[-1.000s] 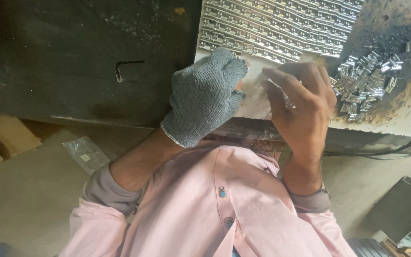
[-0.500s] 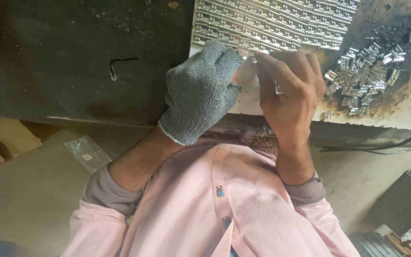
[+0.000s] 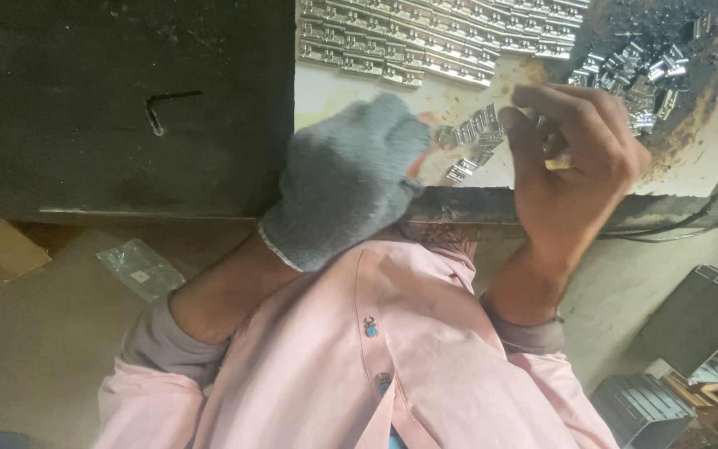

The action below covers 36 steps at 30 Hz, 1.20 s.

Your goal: The person places small metallic components onto a grid-like board using both hands. They repeatedly pick up components from a pile and position them into slots on the board. The person also handles a plastic bag containing additional components.

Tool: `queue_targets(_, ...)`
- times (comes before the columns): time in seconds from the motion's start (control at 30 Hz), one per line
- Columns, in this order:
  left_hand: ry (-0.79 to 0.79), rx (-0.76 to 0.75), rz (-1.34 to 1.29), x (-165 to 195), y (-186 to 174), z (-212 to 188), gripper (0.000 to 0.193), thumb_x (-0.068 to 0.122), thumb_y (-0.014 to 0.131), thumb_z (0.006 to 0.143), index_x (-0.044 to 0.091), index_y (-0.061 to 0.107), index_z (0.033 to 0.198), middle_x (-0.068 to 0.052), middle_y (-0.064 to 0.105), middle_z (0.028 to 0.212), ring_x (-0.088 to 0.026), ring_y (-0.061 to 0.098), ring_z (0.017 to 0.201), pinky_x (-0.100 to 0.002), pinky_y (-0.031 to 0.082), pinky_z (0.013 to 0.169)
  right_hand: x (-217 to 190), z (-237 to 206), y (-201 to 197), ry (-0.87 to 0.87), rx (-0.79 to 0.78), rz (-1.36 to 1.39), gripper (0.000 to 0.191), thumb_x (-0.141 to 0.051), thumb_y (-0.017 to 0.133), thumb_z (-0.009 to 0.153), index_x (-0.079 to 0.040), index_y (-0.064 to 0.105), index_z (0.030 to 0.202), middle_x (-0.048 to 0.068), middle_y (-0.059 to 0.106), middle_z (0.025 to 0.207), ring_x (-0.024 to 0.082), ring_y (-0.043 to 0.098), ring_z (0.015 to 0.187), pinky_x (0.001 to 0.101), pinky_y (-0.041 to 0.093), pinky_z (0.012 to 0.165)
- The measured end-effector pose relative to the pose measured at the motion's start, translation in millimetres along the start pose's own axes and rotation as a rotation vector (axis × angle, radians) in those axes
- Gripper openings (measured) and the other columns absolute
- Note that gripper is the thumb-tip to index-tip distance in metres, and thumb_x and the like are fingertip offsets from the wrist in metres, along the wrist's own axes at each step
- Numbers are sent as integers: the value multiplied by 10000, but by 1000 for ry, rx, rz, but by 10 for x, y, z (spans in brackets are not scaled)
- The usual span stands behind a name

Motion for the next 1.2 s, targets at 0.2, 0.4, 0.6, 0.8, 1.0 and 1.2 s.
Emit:
queue_targets(0.2,-13,-36,68,105,296,92,221,309,710,953,105,692,1036,-72,578,947,-229,658,820,-375,537,608,-56,-157,-3,-237,-154,-260,273,-31,884,887,-114,786,1128,74,686,1181,242,556,997,372,471,813)
queue_targets(0.4,-107,1,30,21,97,-15,200,311,766,995,121,704,999,-43,597,910,-198,674,779,-355,545,612,-113,-144,6,-143,-241,-180,221,-23,850,905,-152,764,1062,39,668,1199,270,559,1083,357,491,835)
queue_targets(0.6,-109,29,43,-44,-19,-64,382,411,844,932,64,685,942,-88,589,892,-251,657,752,-379,545,619,-128,-85,34,-253,-177,-215,209,-82,892,909,-103,771,1078,28,647,1077,245,554,1003,365,481,831)
queue_targets(0.8,-36,-88,-2,-71,-88,-52,230,153,792,863,118,714,1077,-50,618,1021,-225,675,858,-371,564,691,-75,-125,97,-248,-203,-232,199,-69,863,938,-162,789,1097,-14,689,1091,236,569,1006,341,481,805)
queue_targets(1.0,-90,-39,34,-13,145,147,248,200,835,919,94,670,1070,-87,598,988,-252,672,832,-390,541,635,-53,-133,134,-218,-136,-252,258,-23,817,905,-143,779,1130,14,678,1110,256,568,1026,363,491,851)
queue_targets(1.2,-25,-58,-122,-67,99,165,423,177,844,741,91,669,1116,-95,600,1032,-293,691,866,-413,555,680,-8,-148,136,-173,-148,-238,289,-14,798,909,-135,776,1170,18,679,1111,254,577,1015,357,500,867)
Point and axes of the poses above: each hand's wrist, its own z-axis towards the middle knuckle, its own y-axis out of the palm, x = y × z, the point moved 1 cm from there along z, towards the middle knuckle
